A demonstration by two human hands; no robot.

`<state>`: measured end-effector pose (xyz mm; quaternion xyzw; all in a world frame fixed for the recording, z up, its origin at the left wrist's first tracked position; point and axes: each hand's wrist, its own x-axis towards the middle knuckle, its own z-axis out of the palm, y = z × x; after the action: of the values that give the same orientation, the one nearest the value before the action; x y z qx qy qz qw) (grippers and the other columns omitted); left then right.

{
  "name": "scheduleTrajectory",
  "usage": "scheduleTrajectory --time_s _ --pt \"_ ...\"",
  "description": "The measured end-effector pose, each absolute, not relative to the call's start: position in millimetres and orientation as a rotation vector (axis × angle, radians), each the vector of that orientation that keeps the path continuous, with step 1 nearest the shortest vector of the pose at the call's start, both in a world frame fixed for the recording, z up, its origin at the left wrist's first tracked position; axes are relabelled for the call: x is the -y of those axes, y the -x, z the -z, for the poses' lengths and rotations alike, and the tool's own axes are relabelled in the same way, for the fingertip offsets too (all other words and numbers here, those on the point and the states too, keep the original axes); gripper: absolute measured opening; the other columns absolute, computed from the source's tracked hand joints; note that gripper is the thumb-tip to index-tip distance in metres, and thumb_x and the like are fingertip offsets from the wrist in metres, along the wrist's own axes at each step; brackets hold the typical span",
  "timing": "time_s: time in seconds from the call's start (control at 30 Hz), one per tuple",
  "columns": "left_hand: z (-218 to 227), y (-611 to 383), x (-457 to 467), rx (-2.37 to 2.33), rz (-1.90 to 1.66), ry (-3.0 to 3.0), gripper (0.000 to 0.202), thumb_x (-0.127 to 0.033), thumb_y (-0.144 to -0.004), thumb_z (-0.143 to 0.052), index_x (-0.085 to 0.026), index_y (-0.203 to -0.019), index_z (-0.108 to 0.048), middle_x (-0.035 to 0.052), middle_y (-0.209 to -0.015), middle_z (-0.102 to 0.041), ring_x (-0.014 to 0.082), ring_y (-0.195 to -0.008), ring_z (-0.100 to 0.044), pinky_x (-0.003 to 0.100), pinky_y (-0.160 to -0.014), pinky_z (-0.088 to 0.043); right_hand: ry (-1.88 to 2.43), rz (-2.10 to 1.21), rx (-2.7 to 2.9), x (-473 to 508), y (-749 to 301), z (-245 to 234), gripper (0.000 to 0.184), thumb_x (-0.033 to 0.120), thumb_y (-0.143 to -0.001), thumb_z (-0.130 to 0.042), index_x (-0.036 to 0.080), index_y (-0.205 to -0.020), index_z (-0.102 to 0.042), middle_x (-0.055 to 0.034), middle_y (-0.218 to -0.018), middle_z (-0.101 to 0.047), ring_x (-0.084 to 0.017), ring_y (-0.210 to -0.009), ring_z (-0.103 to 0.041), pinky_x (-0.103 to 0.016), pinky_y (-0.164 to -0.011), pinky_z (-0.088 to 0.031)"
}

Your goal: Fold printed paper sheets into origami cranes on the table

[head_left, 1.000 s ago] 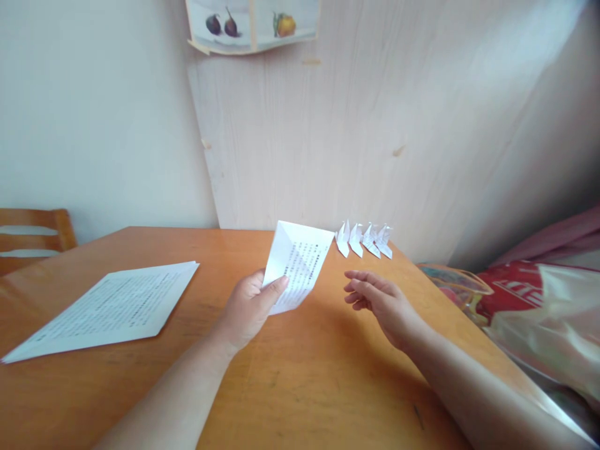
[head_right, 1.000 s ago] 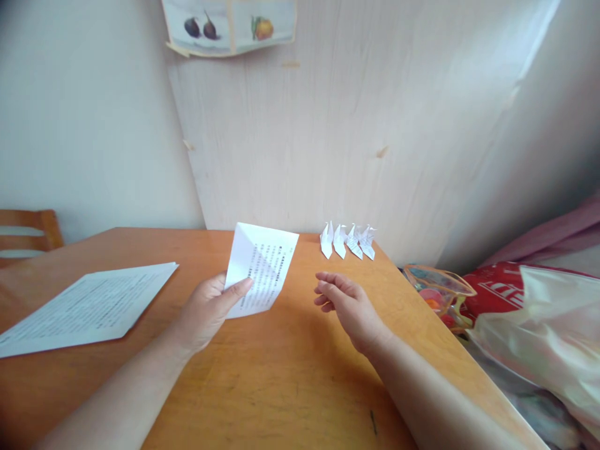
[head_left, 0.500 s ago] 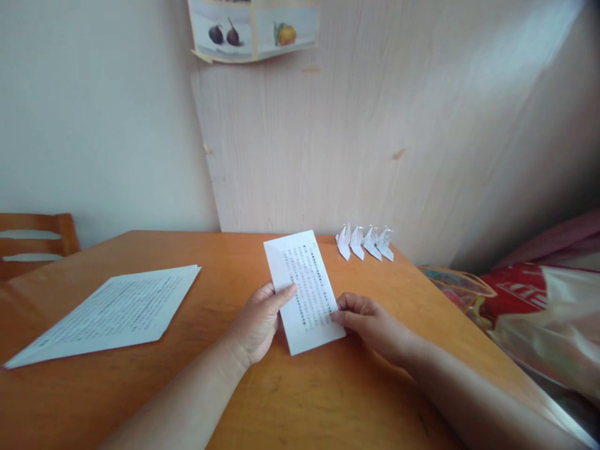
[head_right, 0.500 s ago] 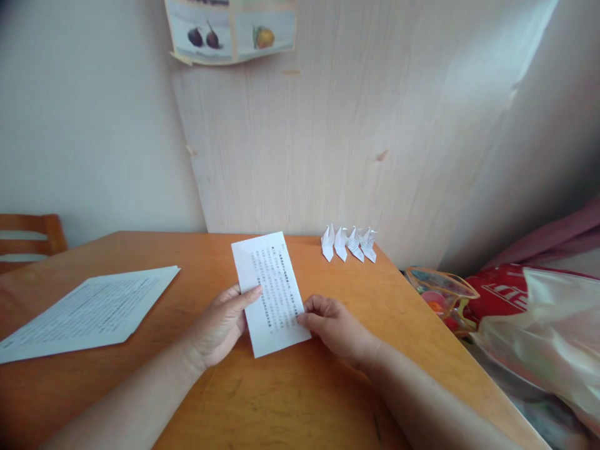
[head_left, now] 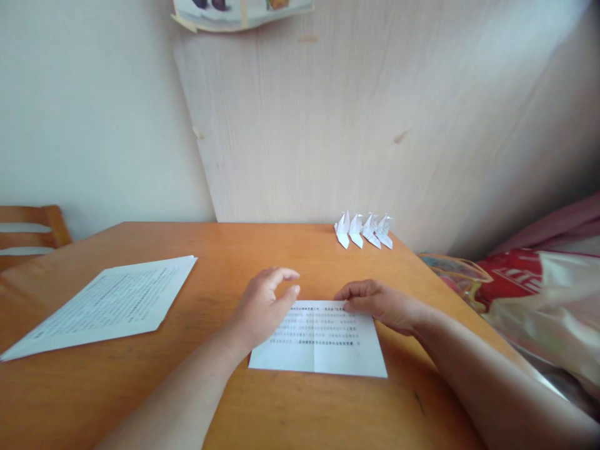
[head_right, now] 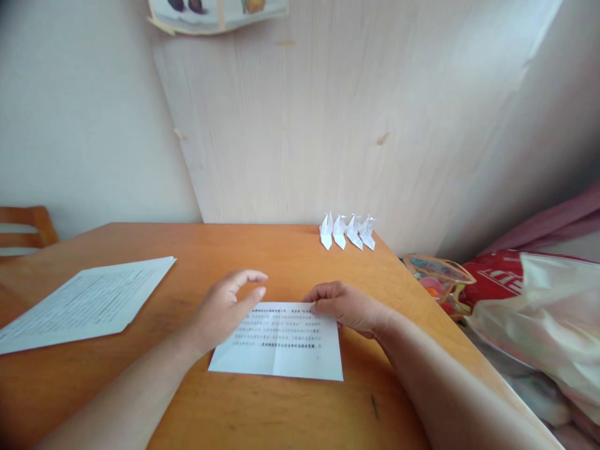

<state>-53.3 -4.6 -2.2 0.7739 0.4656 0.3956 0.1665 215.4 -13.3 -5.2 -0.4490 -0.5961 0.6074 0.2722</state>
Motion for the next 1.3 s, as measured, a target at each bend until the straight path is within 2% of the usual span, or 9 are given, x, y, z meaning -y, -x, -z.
scheduleTrajectory --time_s 0.1,0.2,0.43,0.57,0.8,0.9,1.13,1.23,1.3 --pt "4 40 16 -1.186 -0.747 -2.399 0.031 -0.026 -0.085 -0.063 -0.026 -0.116 -0.065 0.0036 -0.117 -0.068 0.0249 -0.112 -0.061 0.043 -0.100 -0.045 1.215 -1.570 1.568 13 -214 7 0.030 0.029 -0.077 -0.070 0.020 -0.105 -0.066 0.0005 -0.076 -0.067 -0.015 -0.064 -0.061 -0.027 -0.059 -0.046" --pt "9 35 19 -1.209 -0.586 -2.459 0.037 -0.025 -0.082 -0.066 -0.024 -0.118 -0.063 0.0049 -0.116 -0.068 0.0275 -0.111 -0.059 0.044 -0.098 -0.044 1.282 -1.500 1.431 12 -211 9 0.040 0.031 -0.075 -0.073 0.021 -0.112 -0.060 0.0028 -0.070 -0.063 -0.014 -0.057 -0.059 -0.025 -0.052 -0.042" --pt "11 39 16 -1.285 -0.593 -2.519 0.029 -0.028 -0.084 -0.065 -0.020 -0.111 -0.064 0.0076 -0.113 -0.064 0.0284 -0.109 -0.057 0.043 -0.093 -0.044 1.430 -1.524 1.346 15 -207 6 0.021 0.036 -0.077 -0.071 0.017 -0.083 -0.063 -0.0044 -0.070 -0.069 -0.015 -0.058 -0.062 -0.026 -0.051 -0.046" --pt "11 39 18 -1.301 -0.563 -2.577 0.018 -0.029 -0.086 -0.063 -0.022 -0.102 -0.067 0.0068 -0.103 -0.062 0.0268 -0.100 -0.058 0.040 -0.086 -0.046 1.527 -1.441 1.407 16 -206 7 0.019 0.035 -0.076 -0.073 0.018 -0.081 -0.064 -0.0041 -0.069 -0.070 -0.015 -0.056 -0.062 -0.026 -0.051 -0.047" --pt "15 40 19 -1.266 -0.528 -2.580 0.019 -0.031 -0.090 -0.058 -0.024 -0.104 -0.070 0.0062 -0.099 -0.060 0.0239 -0.096 -0.059 0.035 -0.081 -0.046 1.587 -1.299 1.527 18 -208 7 0.021 0.037 -0.079 -0.071 0.020 -0.075 -0.060 0.0001 -0.054 -0.060 -0.012 -0.045 -0.050 -0.025 -0.043 -0.035" --pt "15 39 19 -1.273 -0.524 -2.589 0.020 -0.031 -0.090 -0.058 -0.024 -0.105 -0.070 0.0061 -0.098 -0.060 0.0239 -0.095 -0.059 0.035 -0.079 -0.046 1.570 -1.192 1.580 19 -207 8 0.019 0.036 -0.079 -0.070 0.021 -0.079 -0.059 0.0015 -0.058 -0.059 -0.013 -0.049 -0.051 -0.026 -0.045 -0.034" --pt "17 39 19 -1.274 -0.577 -2.513 0.019 -0.029 -0.088 -0.060 -0.024 -0.103 -0.071 0.0053 -0.094 -0.059 0.0225 -0.091 -0.059 0.034 -0.078 -0.047 1.430 -0.509 2.069 42 -192 0 0.015 0.026 -0.087 -0.060 0.021 -0.073 -0.062 -0.0003 -0.071 -0.059 -0.014 -0.064 -0.054 -0.028 -0.057 -0.037" --pt "20 40 18 -1.247 -0.610 -2.490 0.020 -0.026 -0.087 -0.060 -0.024 -0.104 -0.070 0.0053 -0.096 -0.060 0.0222 -0.092 -0.060 0.034 -0.081 -0.048 1.342 -0.386 2.181 58 -185 -6 0.012 0.023 -0.091 -0.057 0.023 -0.090 -0.069 -0.0016 -0.084 -0.063 -0.015 -0.072 -0.059 -0.028 -0.064 -0.042" --pt "21 41 17 -1.223 -0.623 -2.482 0.022 -0.024 -0.087 -0.059 -0.024 -0.106 -0.070 0.0054 -0.098 -0.060 0.0221 -0.094 -0.060 0.034 -0.082 -0.048 1.294 -0.322 2.275 66 -180 -7 0.016 0.021 -0.095 -0.053 0.023 -0.092 -0.069 -0.0028 -0.085 -0.063 -0.015 -0.075 -0.059 -0.028 -0.067 -0.043"
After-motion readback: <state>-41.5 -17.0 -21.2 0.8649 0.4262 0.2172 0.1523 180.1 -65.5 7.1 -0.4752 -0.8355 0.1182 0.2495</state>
